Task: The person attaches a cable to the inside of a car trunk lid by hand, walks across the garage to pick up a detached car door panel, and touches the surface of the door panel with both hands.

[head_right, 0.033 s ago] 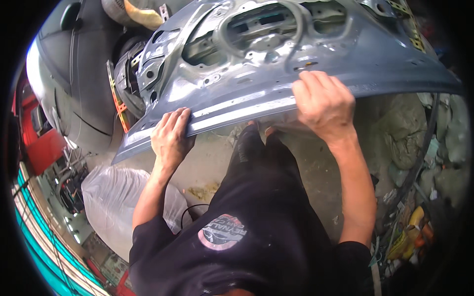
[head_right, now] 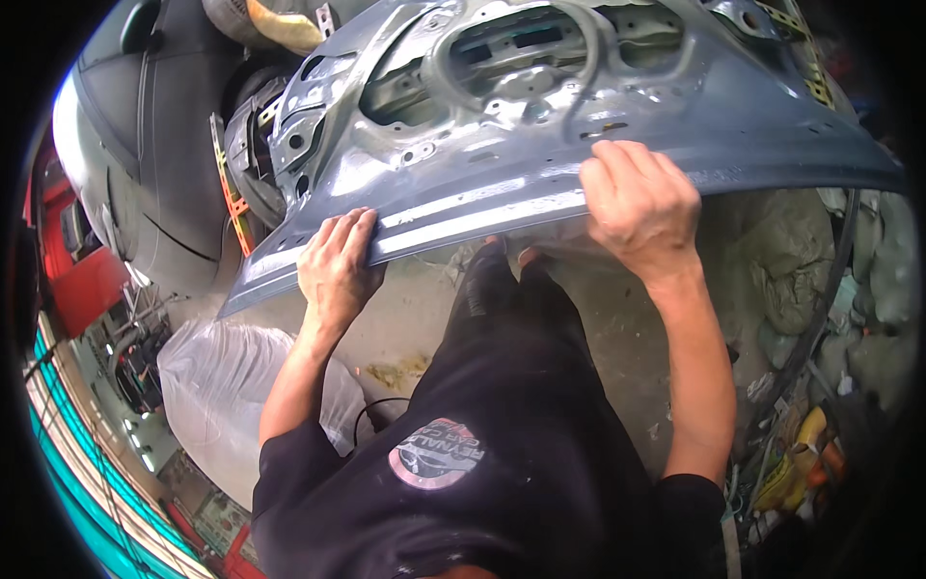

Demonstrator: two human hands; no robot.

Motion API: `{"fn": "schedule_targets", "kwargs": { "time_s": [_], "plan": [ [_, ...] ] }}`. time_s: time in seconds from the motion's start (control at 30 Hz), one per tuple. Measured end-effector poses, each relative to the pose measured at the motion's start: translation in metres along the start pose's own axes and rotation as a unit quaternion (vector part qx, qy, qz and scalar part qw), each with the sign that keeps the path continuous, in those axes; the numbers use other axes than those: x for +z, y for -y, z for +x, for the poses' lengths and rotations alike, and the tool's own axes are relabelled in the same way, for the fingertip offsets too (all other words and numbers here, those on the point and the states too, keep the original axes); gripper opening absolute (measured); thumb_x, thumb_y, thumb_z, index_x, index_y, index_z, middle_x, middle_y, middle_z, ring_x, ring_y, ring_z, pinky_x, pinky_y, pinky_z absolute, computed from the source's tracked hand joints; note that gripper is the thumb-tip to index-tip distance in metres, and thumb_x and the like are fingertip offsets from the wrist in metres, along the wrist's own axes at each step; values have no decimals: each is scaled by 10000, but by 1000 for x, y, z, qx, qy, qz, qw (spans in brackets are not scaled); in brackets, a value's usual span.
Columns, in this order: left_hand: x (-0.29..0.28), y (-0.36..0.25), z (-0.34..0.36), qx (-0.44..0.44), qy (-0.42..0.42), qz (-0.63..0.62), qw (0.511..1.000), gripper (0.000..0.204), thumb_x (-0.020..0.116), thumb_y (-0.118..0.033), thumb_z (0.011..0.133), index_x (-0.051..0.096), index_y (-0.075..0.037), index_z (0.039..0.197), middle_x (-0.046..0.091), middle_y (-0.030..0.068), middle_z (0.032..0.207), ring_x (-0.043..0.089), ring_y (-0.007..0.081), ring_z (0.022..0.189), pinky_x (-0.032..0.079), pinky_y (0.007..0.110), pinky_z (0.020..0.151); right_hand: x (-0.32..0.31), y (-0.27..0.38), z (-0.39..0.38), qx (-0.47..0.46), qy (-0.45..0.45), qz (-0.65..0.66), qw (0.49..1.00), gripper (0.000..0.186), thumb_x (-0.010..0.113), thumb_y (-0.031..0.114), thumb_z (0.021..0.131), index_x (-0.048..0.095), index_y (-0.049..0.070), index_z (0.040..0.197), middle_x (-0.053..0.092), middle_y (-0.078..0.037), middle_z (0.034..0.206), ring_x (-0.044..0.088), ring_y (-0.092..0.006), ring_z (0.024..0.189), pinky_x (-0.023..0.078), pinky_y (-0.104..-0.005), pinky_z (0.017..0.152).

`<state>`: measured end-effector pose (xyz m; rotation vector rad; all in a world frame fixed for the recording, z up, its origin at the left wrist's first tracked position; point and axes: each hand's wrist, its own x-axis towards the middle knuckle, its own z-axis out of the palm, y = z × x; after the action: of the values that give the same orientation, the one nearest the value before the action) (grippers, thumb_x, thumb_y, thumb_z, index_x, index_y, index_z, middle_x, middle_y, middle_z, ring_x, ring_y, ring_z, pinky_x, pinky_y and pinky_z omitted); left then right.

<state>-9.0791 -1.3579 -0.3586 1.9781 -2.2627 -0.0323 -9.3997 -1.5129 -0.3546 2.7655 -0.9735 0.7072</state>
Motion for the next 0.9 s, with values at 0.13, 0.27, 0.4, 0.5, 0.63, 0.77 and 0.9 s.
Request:
{"fn": "schedule_targets", "kwargs": {
  "time_s": [0.13, 0.27, 0.4, 0.5, 0.63, 0.77, 0.9],
  "plan": [
    [0, 3, -6, -7, 2, -5, 1000, 458, 741, -92, 688, 666, -24, 1134, 711, 89, 1107, 678, 261, 967, 554, 372, 832, 0, 5, 7, -9, 2, 13, 1000, 117, 649, 25, 671, 572, 68, 749, 713, -55, 924, 716, -213, 848, 535, -327, 669],
    [0, 4, -5, -19, 8, -6, 1000, 473, 774, -92, 672, 671, -51, 1132, 721, 74, 1120, 689, 251, 989, 566, 370, 845, -4, 8, 9, -2, 31, 4, 1000, 132, 643, 10, 642, 589, 53, 755, 725, -70, 936, 722, -229, 861, 543, -336, 685],
    [1, 4, -7, -24, 15, -13, 1000, 477, 753, -96, 683, 661, -42, 1148, 705, 87, 1135, 675, 261, 1002, 556, 376, 859, -6, 10, 12, 0, 47, 2, 999, 153, 652, 4, 630, 612, 49, 771, 727, -77, 941, 725, -237, 875, 549, -346, 699],
    [2, 8, -8, -7, 15, -13, 1000, 442, 709, -116, 714, 662, -6, 1140, 691, 106, 1114, 666, 260, 991, 551, 376, 856, -5, 11, 13, 5, 55, 1, 998, 282, 662, -2, 639, 713, 30, 915, 735, -78, 970, 730, -250, 893, 560, -346, 733],
    [0, 9, -8, -12, 26, -29, 999, 469, 716, -90, 692, 642, -6, 1147, 687, 118, 1126, 672, 273, 1005, 556, 382, 855, -5, 14, 16, 6, 77, -8, 997, 367, 669, 9, 646, 749, 27, 1004, 741, -81, 988, 732, -259, 902, 563, -349, 758],
    [-5, 11, -5, -4, 40, -51, 998, 461, 698, -106, 715, 635, 3, 1158, 659, 123, 1140, 651, 280, 1036, 545, 386, 876, -10, 16, 19, 8, 91, -27, 995, 364, 667, 18, 648, 752, 25, 1001, 743, -85, 993, 732, -264, 907, 565, -355, 770],
    [-4, 15, -4, 10, 36, -69, 997, 443, 673, -96, 758, 629, 17, 1183, 634, 130, 1111, 640, 290, 1027, 539, 393, 874, -13, 20, 27, 29, 144, -20, 989, 410, 675, 39, 636, 752, 34, 1039, 736, -88, 1045, 719, -278, 972, 558, -379, 823]
  ]
}}
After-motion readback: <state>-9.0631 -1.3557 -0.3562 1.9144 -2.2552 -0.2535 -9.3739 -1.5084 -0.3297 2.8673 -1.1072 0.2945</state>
